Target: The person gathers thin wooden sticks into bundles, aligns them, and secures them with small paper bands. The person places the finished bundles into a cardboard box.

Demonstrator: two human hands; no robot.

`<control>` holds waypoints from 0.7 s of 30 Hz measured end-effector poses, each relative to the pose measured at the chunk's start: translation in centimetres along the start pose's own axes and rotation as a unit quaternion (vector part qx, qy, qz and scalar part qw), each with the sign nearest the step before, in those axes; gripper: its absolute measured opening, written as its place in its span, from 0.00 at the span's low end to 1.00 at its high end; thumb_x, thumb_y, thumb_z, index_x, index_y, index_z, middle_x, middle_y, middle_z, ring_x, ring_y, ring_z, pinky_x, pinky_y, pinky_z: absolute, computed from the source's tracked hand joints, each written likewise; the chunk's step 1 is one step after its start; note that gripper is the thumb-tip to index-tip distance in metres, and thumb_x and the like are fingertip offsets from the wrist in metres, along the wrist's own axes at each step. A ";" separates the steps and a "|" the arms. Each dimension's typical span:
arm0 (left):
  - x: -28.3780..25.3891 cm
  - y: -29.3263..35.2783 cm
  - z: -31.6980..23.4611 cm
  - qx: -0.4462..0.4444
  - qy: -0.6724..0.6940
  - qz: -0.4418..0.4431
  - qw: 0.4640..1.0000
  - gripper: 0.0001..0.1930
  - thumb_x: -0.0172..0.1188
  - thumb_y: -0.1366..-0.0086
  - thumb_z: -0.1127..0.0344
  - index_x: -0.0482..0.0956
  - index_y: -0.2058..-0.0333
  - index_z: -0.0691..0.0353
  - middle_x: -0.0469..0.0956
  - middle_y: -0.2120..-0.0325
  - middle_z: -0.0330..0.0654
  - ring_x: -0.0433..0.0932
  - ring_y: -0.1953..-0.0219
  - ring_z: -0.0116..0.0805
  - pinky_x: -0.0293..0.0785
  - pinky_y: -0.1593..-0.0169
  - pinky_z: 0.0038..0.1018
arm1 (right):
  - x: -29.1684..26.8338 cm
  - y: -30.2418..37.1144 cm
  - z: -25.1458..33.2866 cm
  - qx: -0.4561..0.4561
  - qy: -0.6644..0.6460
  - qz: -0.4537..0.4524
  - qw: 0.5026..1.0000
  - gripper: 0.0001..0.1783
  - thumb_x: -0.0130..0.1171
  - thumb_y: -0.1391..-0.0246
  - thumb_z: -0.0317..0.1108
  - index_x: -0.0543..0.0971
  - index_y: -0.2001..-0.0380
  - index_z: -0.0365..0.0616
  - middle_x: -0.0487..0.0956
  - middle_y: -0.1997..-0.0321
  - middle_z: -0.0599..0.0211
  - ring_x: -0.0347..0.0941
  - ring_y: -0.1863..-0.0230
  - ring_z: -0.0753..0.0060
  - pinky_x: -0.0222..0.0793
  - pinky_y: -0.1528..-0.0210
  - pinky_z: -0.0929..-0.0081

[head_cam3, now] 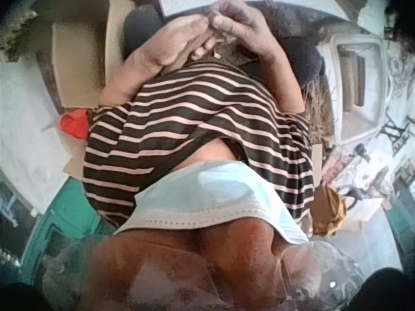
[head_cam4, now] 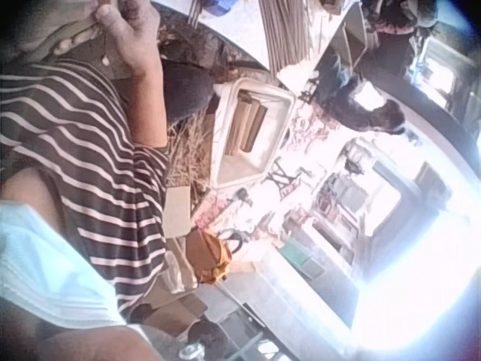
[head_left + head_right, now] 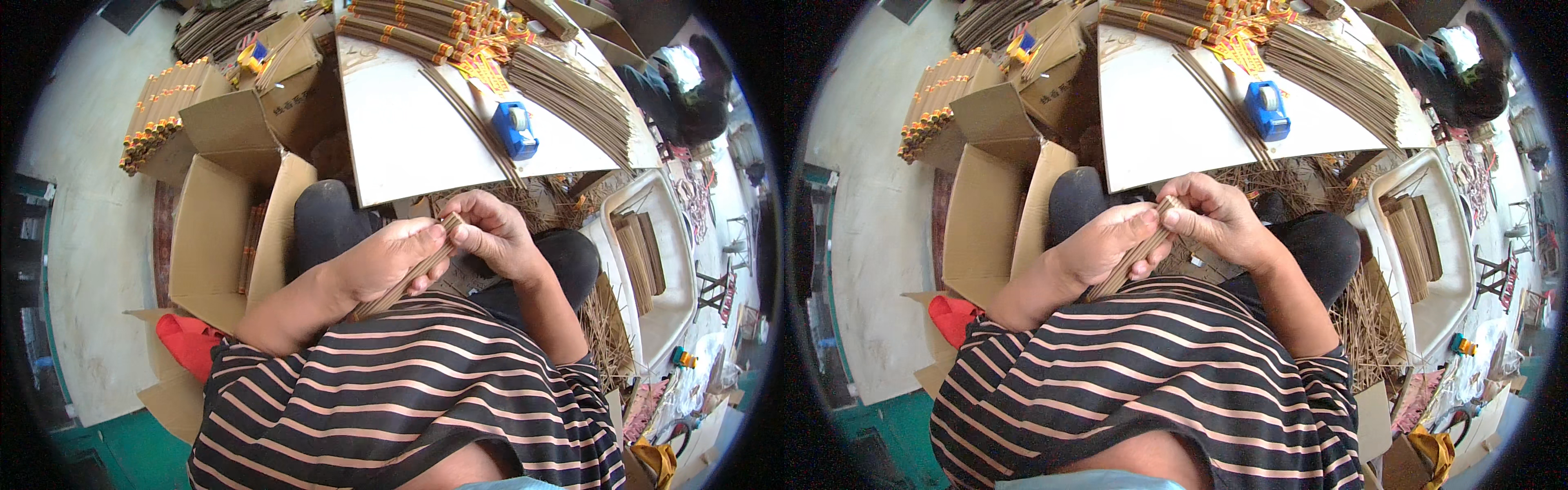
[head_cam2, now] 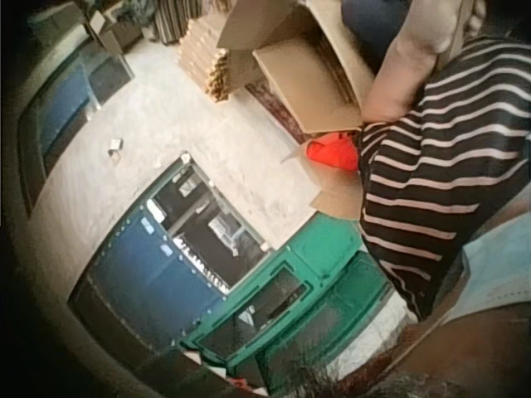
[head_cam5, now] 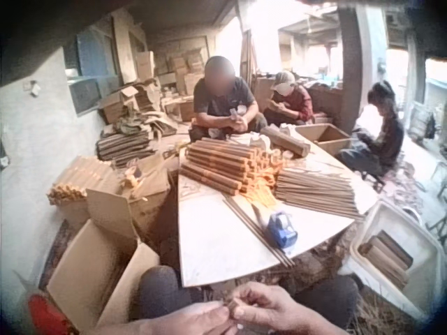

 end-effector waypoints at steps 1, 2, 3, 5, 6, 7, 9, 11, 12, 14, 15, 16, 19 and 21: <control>0.0 -0.1 0.1 -0.005 0.002 0.005 1.000 0.17 0.38 0.31 0.53 0.66 0.64 0.63 0.68 0.76 0.36 0.65 0.80 0.18 0.64 0.76 0.13 | 0.0 -0.2 0.2 -0.005 -0.006 0.004 1.000 0.14 0.56 0.46 0.36 0.72 0.61 0.37 0.74 0.67 0.72 0.68 0.65 0.83 0.66 0.62 0.84; 0.0 -0.1 0.1 -0.004 0.004 0.010 1.000 0.18 0.39 0.31 0.53 0.66 0.64 0.63 0.69 0.76 0.36 0.65 0.80 0.18 0.64 0.76 0.13 | 0.1 -0.2 0.3 -0.017 -0.015 0.000 1.000 0.13 0.57 0.46 0.35 0.72 0.62 0.37 0.75 0.69 0.72 0.69 0.67 0.83 0.67 0.63 0.84; 0.2 -0.1 -0.1 -0.002 0.005 0.015 1.000 0.18 0.39 0.31 0.52 0.66 0.64 0.63 0.69 0.76 0.36 0.66 0.79 0.18 0.64 0.76 0.13 | 0.1 -0.3 0.3 -0.020 -0.011 -0.002 1.000 0.13 0.57 0.46 0.35 0.72 0.62 0.37 0.75 0.70 0.72 0.70 0.68 0.82 0.67 0.65 0.84; 0.0 0.1 0.1 -0.019 0.033 0.029 0.999 0.20 0.40 0.32 0.49 0.66 0.62 0.64 0.68 0.77 0.36 0.65 0.80 0.18 0.64 0.77 0.13 | 0.0 -0.4 0.4 -0.023 -0.010 0.001 1.000 0.13 0.57 0.47 0.35 0.73 0.62 0.37 0.75 0.72 0.71 0.70 0.71 0.82 0.68 0.68 0.83; -0.1 0.1 0.1 -0.014 0.028 0.030 0.999 0.21 0.40 0.33 0.49 0.65 0.62 0.64 0.68 0.77 0.36 0.65 0.80 0.18 0.63 0.77 0.12 | 0.1 -0.5 0.4 -0.023 -0.012 0.007 1.000 0.13 0.57 0.47 0.35 0.73 0.62 0.37 0.75 0.72 0.71 0.70 0.72 0.82 0.68 0.69 0.83; -0.1 0.1 0.0 -0.008 0.022 0.032 0.999 0.21 0.40 0.33 0.48 0.65 0.61 0.64 0.67 0.77 0.36 0.64 0.80 0.18 0.63 0.77 0.12 | 0.2 -0.6 0.5 -0.024 -0.014 0.012 1.000 0.13 0.57 0.47 0.35 0.73 0.62 0.37 0.75 0.73 0.71 0.70 0.73 0.81 0.69 0.70 0.83; -0.1 0.0 -0.1 -0.005 0.007 0.026 1.000 0.22 0.40 0.33 0.48 0.65 0.61 0.65 0.66 0.79 0.35 0.62 0.81 0.17 0.60 0.78 0.11 | 0.1 -0.8 0.3 -0.018 -0.018 0.015 1.000 0.13 0.57 0.47 0.35 0.73 0.63 0.37 0.75 0.73 0.71 0.70 0.73 0.81 0.69 0.71 0.83; -0.5 -0.3 -0.1 -0.004 0.003 0.024 1.000 0.22 0.40 0.33 0.48 0.65 0.62 0.66 0.66 0.79 0.35 0.62 0.81 0.17 0.60 0.78 0.11 | -0.2 -1.1 -0.1 -0.012 -0.020 0.018 1.000 0.13 0.57 0.47 0.35 0.73 0.62 0.37 0.75 0.73 0.70 0.71 0.73 0.81 0.69 0.71 0.83; -0.7 -0.5 -0.1 -0.003 0.000 0.023 1.000 0.22 0.40 0.33 0.48 0.65 0.62 0.66 0.66 0.79 0.35 0.61 0.81 0.17 0.59 0.79 0.11 | -0.4 -1.3 -0.5 -0.005 -0.017 0.017 1.000 0.13 0.57 0.47 0.35 0.73 0.62 0.37 0.75 0.73 0.70 0.71 0.73 0.81 0.69 0.71 0.83; -1.5 -0.7 0.0 -0.019 -0.021 -0.007 1.000 0.21 0.40 0.32 0.49 0.65 0.63 0.66 0.66 0.79 0.35 0.61 0.81 0.17 0.59 0.79 0.12 | -0.8 -1.8 -1.2 0.008 -0.012 0.016 1.000 0.14 0.58 0.47 0.35 0.73 0.62 0.37 0.75 0.73 0.70 0.71 0.73 0.81 0.69 0.70 0.83; -1.9 -0.8 0.1 -0.027 -0.032 -0.023 0.999 0.21 0.40 0.32 0.49 0.65 0.64 0.66 0.65 0.79 0.35 0.61 0.81 0.17 0.59 0.79 0.12 | -0.8 -2.1 -1.1 0.009 -0.027 0.024 0.999 0.15 0.58 0.47 0.35 0.73 0.61 0.36 0.75 0.72 0.70 0.71 0.72 0.81 0.69 0.69 0.83; -2.2 -0.9 0.0 -0.026 -0.036 -0.022 0.999 0.21 0.41 0.32 0.49 0.65 0.64 0.66 0.66 0.79 0.35 0.61 0.82 0.18 0.59 0.79 0.12 | -0.8 -2.4 -1.1 0.013 -0.013 0.027 0.999 0.15 0.58 0.47 0.35 0.73 0.60 0.36 0.75 0.73 0.71 0.71 0.72 0.81 0.69 0.69 0.83; -3.0 -1.3 0.0 -0.029 -0.032 -0.025 0.999 0.22 0.41 0.33 0.48 0.65 0.63 0.67 0.66 0.80 0.36 0.62 0.82 0.18 0.59 0.79 0.12 | -1.5 -3.2 -1.2 0.022 0.076 0.034 0.996 0.17 0.59 0.48 0.37 0.73 0.59 0.38 0.74 0.76 0.73 0.69 0.73 0.84 0.65 0.72 0.84; -3.7 -1.8 0.0 -0.037 -0.026 -0.036 0.998 0.22 0.41 0.33 0.48 0.65 0.64 0.67 0.66 0.80 0.36 0.62 0.82 0.19 0.59 0.79 0.12 | -2.0 -4.1 -1.2 0.053 0.124 0.045 0.990 0.17 0.60 0.49 0.38 0.73 0.59 0.39 0.73 0.77 0.73 0.67 0.74 0.85 0.64 0.72 0.84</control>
Point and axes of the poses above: each hand's wrist, its own y-axis away from the middle knuckle, its own x-axis out of the palm, z = x × y, the point moved 8 cm from there along -y, towards the middle knuckle
